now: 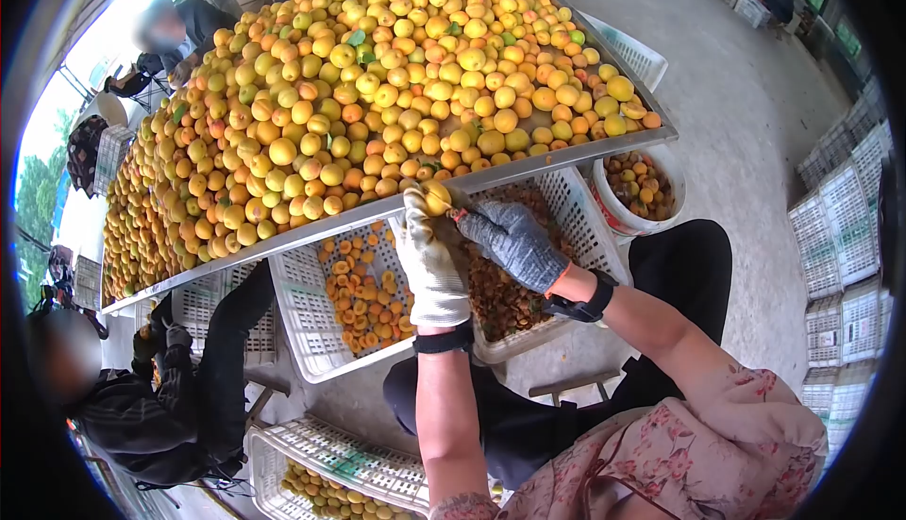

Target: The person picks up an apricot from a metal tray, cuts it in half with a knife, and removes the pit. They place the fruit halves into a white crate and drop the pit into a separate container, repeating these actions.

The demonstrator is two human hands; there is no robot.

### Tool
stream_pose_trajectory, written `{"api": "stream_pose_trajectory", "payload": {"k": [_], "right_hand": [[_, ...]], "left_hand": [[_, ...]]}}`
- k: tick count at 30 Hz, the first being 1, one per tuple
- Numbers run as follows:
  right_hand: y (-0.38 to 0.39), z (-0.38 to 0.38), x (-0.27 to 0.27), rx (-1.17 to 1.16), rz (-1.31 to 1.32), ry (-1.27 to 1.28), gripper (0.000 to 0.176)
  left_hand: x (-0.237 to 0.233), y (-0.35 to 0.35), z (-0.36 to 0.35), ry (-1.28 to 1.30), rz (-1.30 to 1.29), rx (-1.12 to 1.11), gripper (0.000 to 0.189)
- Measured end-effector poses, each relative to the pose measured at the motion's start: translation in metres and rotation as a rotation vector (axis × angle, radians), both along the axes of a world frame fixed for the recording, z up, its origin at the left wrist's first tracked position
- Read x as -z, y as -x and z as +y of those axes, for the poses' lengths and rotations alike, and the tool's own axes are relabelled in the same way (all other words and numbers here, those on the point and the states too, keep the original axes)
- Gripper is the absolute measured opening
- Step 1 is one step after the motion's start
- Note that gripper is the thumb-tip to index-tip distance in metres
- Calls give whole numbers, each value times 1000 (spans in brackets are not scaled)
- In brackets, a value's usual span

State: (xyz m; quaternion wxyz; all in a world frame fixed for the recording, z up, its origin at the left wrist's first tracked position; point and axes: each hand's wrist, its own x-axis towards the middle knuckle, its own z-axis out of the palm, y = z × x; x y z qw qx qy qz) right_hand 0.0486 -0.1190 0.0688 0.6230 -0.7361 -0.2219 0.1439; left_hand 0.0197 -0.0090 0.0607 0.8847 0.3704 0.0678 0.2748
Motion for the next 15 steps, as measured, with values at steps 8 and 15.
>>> {"api": "stream_pose_trajectory", "payload": {"k": [8,15], "right_hand": [[-8,-1,5,33,-221,58,28],[-6,4,9,31,-360,68,27]], "left_hand": [[-14,-1,-1,-22,199,-64,41],[0,-5,3,-242,192,-167,23]]}}
